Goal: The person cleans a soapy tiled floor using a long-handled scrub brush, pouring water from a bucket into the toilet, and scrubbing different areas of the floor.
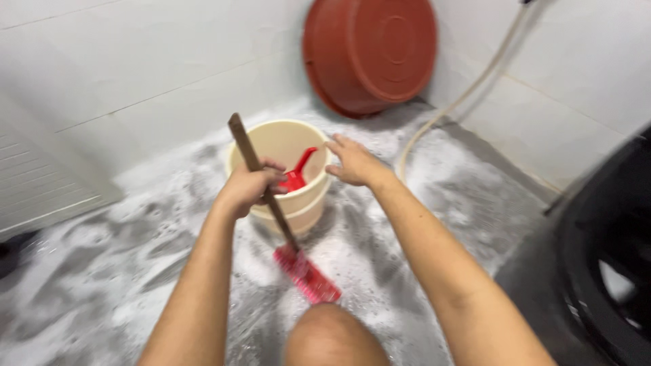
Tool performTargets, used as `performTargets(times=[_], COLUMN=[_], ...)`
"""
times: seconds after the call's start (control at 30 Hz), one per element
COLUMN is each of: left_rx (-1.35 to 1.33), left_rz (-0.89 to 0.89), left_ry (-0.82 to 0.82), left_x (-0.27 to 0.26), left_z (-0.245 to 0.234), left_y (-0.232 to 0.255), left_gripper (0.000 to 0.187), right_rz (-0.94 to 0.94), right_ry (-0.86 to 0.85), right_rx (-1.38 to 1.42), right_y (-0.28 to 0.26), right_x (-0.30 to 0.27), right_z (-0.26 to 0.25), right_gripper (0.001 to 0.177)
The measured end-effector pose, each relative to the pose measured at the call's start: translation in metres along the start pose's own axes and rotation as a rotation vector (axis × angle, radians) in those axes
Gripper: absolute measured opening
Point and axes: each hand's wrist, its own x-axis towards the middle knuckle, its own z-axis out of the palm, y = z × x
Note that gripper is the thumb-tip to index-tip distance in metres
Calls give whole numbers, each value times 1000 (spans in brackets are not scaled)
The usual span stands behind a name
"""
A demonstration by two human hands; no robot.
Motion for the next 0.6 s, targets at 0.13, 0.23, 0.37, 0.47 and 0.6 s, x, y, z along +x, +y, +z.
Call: performTargets(times=[0.13, 0.23, 0.37, 0.47, 0.6], left_rx=[-24, -12, 51, 8, -149], left_rz=[-6, 16, 107, 167, 250], left_ry=[54, 83, 219, 353, 368], left_x=[-27, -27, -5, 4, 19], left_z=[-53, -79, -93, -109, -116], left_y=[-9, -14, -34, -56, -69], left_gripper=[30, 33, 28, 24, 25], right_rz=[62, 54, 187, 246, 216], right_ry=[-75, -108, -215, -256, -367], right_rx=[117, -30, -128, -192, -392], right_y=[-36, -41, -34, -25, -12], right_x=[35, 56, 81, 98, 107], right_z=[49, 71, 83, 97, 115], right_gripper=[64, 58, 57, 64, 63])
